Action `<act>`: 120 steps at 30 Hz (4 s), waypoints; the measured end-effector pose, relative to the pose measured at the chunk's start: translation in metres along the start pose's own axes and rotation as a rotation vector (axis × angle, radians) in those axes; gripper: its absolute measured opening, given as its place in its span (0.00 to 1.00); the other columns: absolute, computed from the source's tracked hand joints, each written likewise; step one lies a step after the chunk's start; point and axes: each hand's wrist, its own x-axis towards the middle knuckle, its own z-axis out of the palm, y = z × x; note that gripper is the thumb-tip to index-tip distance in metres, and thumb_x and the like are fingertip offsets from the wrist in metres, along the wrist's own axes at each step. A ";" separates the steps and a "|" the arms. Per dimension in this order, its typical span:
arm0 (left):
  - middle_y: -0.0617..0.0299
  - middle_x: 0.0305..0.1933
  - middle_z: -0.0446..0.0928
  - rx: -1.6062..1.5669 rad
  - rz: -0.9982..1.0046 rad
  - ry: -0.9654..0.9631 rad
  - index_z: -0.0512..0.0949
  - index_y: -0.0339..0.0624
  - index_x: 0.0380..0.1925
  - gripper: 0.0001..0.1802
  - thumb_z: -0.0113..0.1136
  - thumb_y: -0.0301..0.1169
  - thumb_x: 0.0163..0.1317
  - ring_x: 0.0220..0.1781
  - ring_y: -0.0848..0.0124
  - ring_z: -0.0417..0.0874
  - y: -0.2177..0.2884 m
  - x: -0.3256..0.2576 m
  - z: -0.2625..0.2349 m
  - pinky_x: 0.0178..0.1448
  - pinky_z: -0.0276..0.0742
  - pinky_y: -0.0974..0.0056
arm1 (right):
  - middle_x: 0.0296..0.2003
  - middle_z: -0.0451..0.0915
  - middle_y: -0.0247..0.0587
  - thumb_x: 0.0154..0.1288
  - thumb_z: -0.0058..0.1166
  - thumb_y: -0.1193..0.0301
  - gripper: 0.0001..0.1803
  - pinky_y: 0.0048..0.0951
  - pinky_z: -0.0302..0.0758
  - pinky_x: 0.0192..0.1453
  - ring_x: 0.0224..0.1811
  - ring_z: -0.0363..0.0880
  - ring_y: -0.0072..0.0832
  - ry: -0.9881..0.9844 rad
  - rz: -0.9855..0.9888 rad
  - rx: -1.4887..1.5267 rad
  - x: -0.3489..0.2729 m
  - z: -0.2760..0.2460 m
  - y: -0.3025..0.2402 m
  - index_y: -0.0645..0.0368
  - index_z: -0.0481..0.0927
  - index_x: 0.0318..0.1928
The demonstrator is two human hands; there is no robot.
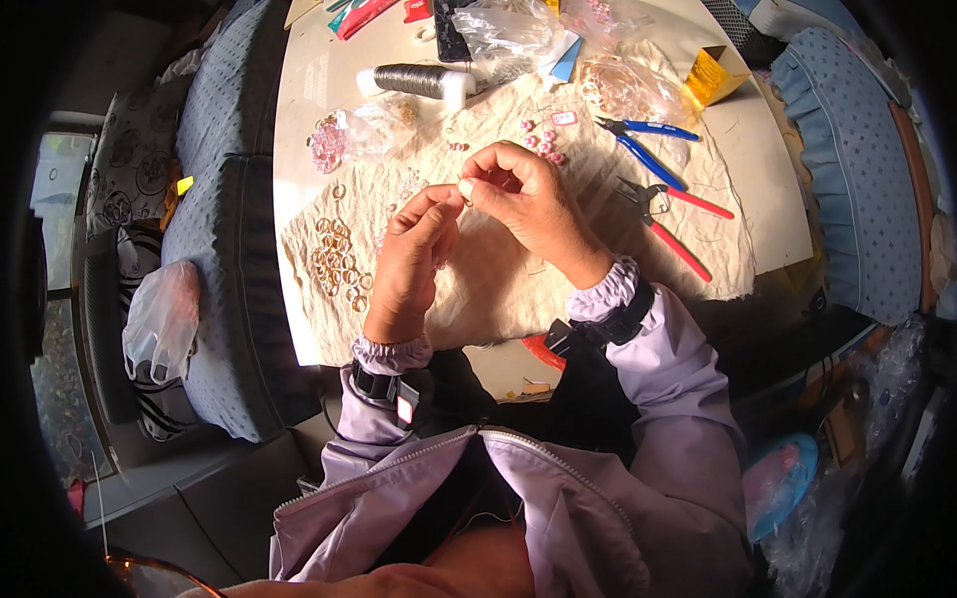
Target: The person assembles a beaded keychain by threading pink beads onto a wire, using pliers to open and close jump rings, and attaching a metal ring. The finished keychain is placed on the table.
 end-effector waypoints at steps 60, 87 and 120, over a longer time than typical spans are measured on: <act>0.70 0.29 0.75 0.196 0.175 -0.038 0.78 0.39 0.39 0.04 0.56 0.27 0.73 0.29 0.81 0.73 0.006 -0.009 -0.008 0.34 0.71 0.72 | 0.30 0.75 0.27 0.68 0.61 0.75 0.04 0.19 0.68 0.33 0.30 0.68 0.12 -0.054 0.004 -0.091 -0.005 0.010 -0.009 0.61 0.78 0.39; 0.63 0.38 0.80 0.064 -0.002 -0.271 0.78 0.36 0.46 0.06 0.56 0.24 0.74 0.39 0.75 0.81 0.012 -0.012 -0.037 0.44 0.76 0.69 | 0.33 0.73 0.32 0.67 0.58 0.77 0.04 0.22 0.68 0.33 0.29 0.69 0.20 -0.227 -0.248 -0.385 -0.005 0.005 -0.019 0.60 0.75 0.38; 0.64 0.34 0.79 0.141 -0.001 -0.221 0.78 0.34 0.46 0.06 0.55 0.22 0.73 0.36 0.77 0.78 0.010 -0.011 -0.035 0.43 0.75 0.71 | 0.33 0.74 0.34 0.64 0.57 0.82 0.05 0.23 0.72 0.34 0.29 0.72 0.21 -0.202 -0.303 -0.417 -0.005 0.006 -0.015 0.60 0.75 0.37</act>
